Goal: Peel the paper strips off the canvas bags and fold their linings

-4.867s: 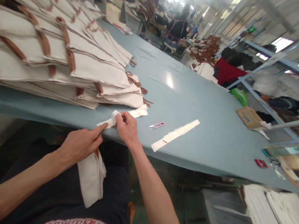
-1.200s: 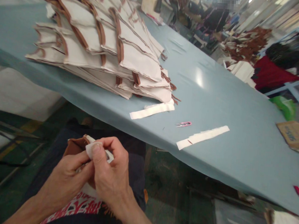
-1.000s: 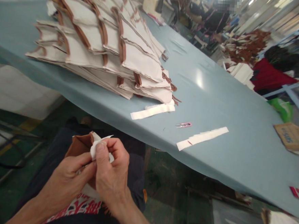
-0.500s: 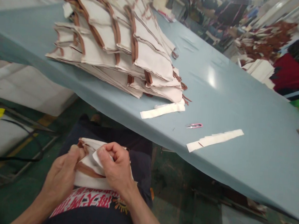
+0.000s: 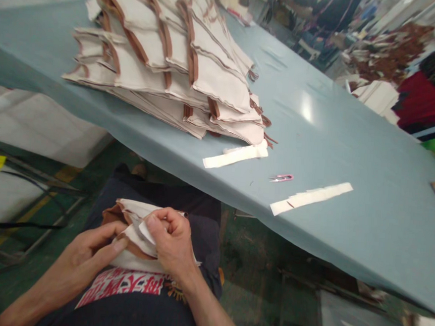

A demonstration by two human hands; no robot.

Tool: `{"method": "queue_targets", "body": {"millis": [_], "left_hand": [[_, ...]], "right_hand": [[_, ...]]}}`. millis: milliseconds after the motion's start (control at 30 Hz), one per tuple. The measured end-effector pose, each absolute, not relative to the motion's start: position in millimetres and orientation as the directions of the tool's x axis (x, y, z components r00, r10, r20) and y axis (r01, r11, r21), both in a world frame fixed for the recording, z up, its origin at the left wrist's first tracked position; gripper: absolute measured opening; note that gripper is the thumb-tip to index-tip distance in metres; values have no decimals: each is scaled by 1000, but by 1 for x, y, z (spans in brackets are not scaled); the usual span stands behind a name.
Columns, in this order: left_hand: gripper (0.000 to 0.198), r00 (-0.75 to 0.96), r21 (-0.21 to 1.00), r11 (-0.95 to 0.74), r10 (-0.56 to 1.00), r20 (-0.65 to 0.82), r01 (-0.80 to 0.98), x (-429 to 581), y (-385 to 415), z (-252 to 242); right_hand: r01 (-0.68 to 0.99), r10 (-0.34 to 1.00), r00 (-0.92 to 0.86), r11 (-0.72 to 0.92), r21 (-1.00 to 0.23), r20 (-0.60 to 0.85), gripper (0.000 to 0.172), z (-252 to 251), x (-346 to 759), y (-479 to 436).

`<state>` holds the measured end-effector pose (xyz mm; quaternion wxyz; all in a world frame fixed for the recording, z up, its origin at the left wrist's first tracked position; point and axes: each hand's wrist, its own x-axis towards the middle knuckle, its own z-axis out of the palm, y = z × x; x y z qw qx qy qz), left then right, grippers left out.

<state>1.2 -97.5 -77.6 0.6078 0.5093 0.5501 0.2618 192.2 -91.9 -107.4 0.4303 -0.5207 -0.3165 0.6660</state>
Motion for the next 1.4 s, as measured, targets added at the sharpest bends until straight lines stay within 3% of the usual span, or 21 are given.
{"method": "queue_targets", "body": {"millis": [167,367,500,700,1133,1400], "left_hand": [[41,412,930,255,842,-348,264,-4,-84,-80],[47,473,961,186,841,-263,204,10,-62,-62],[53,533,945,296,782,-323,138,21,-52,-57],[56,495,861,496,724,-480,110,23,-51,-68],[56,410,836,537,741,-532,114,35,-45,-58],[58,373,790,602,711,-596,116,37,-46,-62]], "right_hand": [[-84,944,43,-324,-942,-328,46,-84,206,-96],[247,1000,0,-17,-969,-17,21,-44,209,-106],[426,992,36,95,-900,122,22,-40,208,-102],[456,996,22,66,-888,85,25,-41,217,-98],[496,951,-89,300,-815,297,21,-50,223,-93],[639,908,-194,404,-655,370,29,-63,229,-92]]}}
